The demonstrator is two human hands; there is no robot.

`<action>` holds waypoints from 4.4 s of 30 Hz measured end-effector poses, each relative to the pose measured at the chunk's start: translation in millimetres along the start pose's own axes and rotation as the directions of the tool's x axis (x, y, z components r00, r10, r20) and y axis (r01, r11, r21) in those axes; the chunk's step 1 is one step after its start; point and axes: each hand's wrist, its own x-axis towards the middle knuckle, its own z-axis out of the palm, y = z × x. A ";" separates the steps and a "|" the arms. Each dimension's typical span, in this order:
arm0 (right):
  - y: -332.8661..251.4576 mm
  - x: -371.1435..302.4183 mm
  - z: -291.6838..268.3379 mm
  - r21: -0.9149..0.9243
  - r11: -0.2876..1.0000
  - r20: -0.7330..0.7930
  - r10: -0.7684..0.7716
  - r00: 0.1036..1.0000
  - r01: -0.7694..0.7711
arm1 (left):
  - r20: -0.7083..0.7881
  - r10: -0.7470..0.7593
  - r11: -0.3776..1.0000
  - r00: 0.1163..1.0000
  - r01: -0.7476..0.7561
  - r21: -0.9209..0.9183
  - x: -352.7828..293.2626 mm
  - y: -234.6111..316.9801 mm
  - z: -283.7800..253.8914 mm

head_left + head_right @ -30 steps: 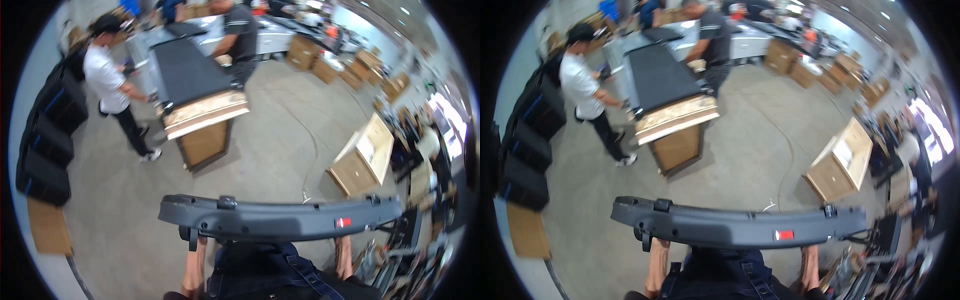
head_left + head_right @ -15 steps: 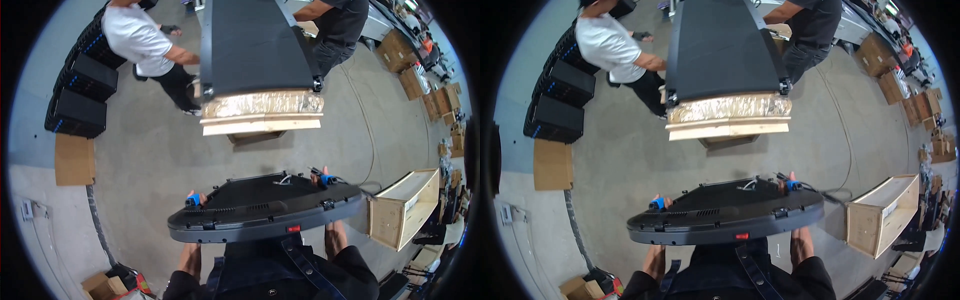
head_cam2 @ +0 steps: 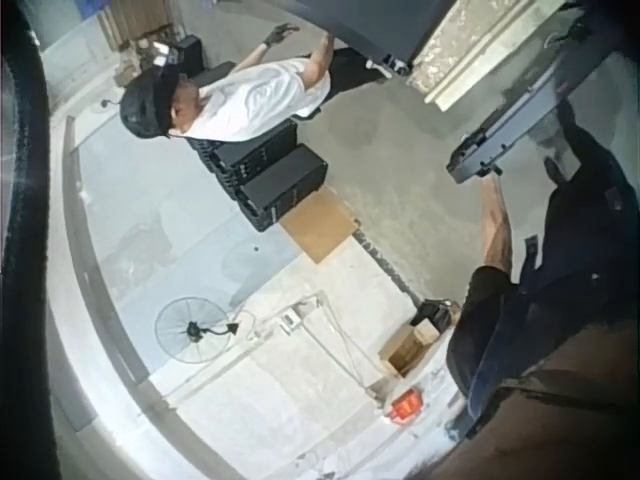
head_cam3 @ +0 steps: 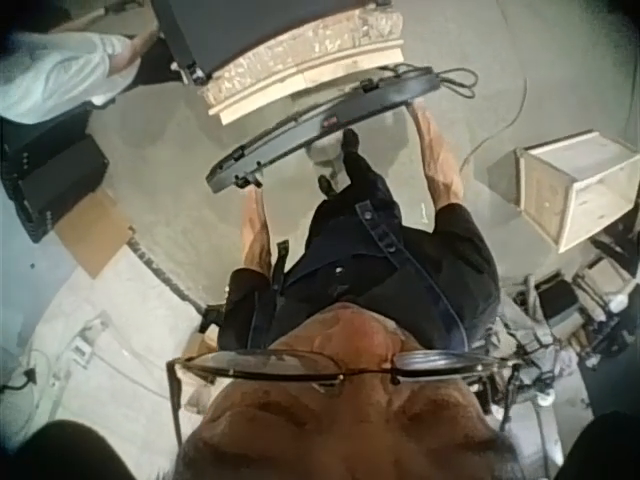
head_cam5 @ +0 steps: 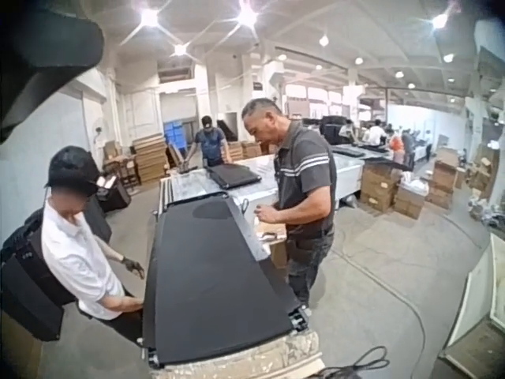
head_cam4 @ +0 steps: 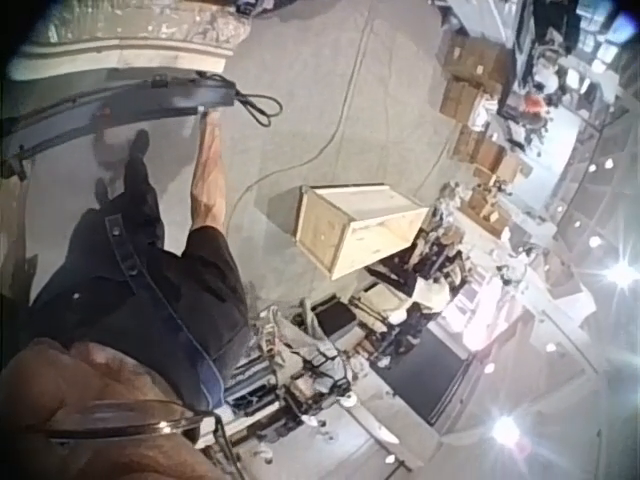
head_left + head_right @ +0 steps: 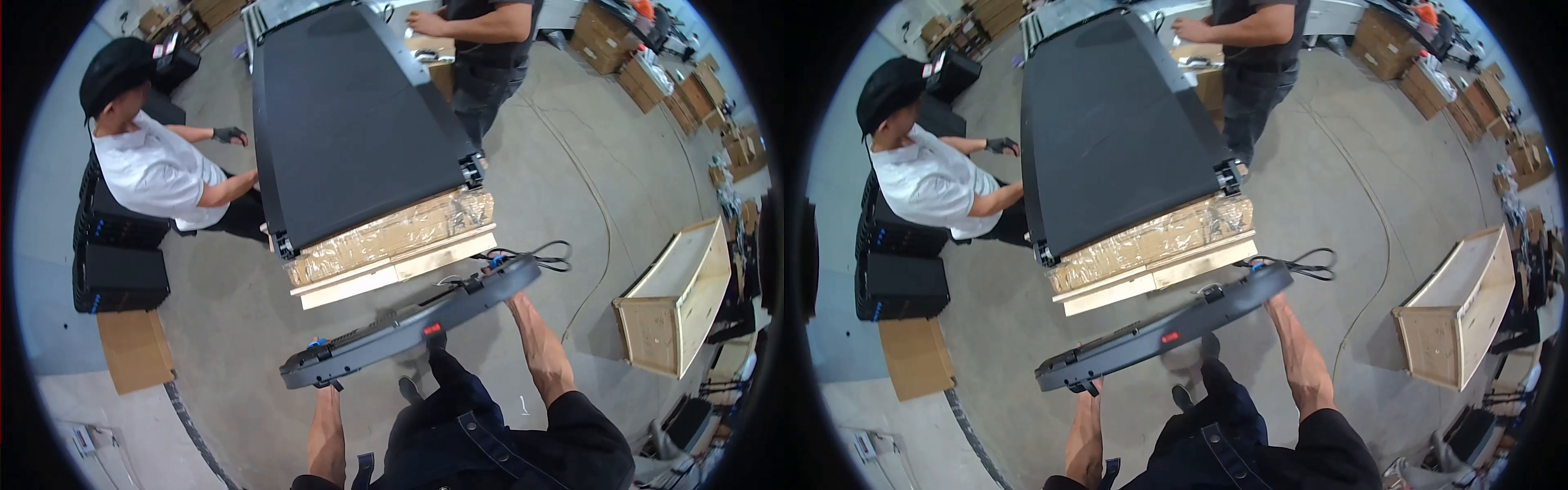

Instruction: Assemble a treadmill by attaching plastic covers and internal components using an electric drill and an air-powered screwdriver.

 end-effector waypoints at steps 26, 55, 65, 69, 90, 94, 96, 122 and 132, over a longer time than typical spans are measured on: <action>456.7 -883.1 -250.1 0.329 0.943 -0.858 0.281 0.431 0.040 | -0.442 -0.676 -0.671 0.590 -0.245 0.700 -50.3 -261.2 -43.5; 585.1 -1478.1 -622.0 0.277 0.837 -0.961 0.238 0.141 0.471 | -0.671 -0.574 -0.725 0.469 -0.671 0.152 -681.5 -713.1 -413.2; 320.1 -1658.6 -926.2 -0.494 0.862 -0.832 -0.507 -0.226 -0.114 | -0.456 -0.804 -0.593 0.381 -0.561 0.578 -875.6 -775.7 -424.6; 252.3 -1680.5 -1004.1 -0.520 0.746 -0.790 -0.605 -0.100 -0.416 | -0.371 -0.733 -0.537 0.570 -0.150 0.830 -903.2 -741.4 -426.5; 189.6 -1720.8 -1180.6 -0.827 0.509 -0.546 -0.828 0.127 -0.239 | -0.264 -0.507 -0.607 0.820 -0.122 0.786 -1184.2 -649.7 -540.8; 181.8 -1696.6 -1190.2 -0.773 0.388 -0.608 -0.681 0.409 -0.503 | -0.181 -0.537 -0.488 0.824 -0.129 0.863 -1182.2 -628.7 -560.8; 189.3 -1696.9 -1198.2 -0.773 0.487 -0.622 -0.710 0.330 -0.407 | -0.212 -0.531 -0.503 0.820 -0.103 0.858 -1177.7 -614.9 -574.5; 341.7 -2073.9 -882.6 -0.674 0.499 -0.738 -0.427 0.522 -0.545 | -0.017 -0.936 0.030 0.351 0.127 0.991 -1315.8 -903.4 -468.4; 264.9 -2079.1 -983.2 -0.742 0.484 -0.647 -0.334 0.686 -0.464 | 0.075 -0.964 0.064 0.255 -0.052 0.997 -1374.8 -1038.1 -340.1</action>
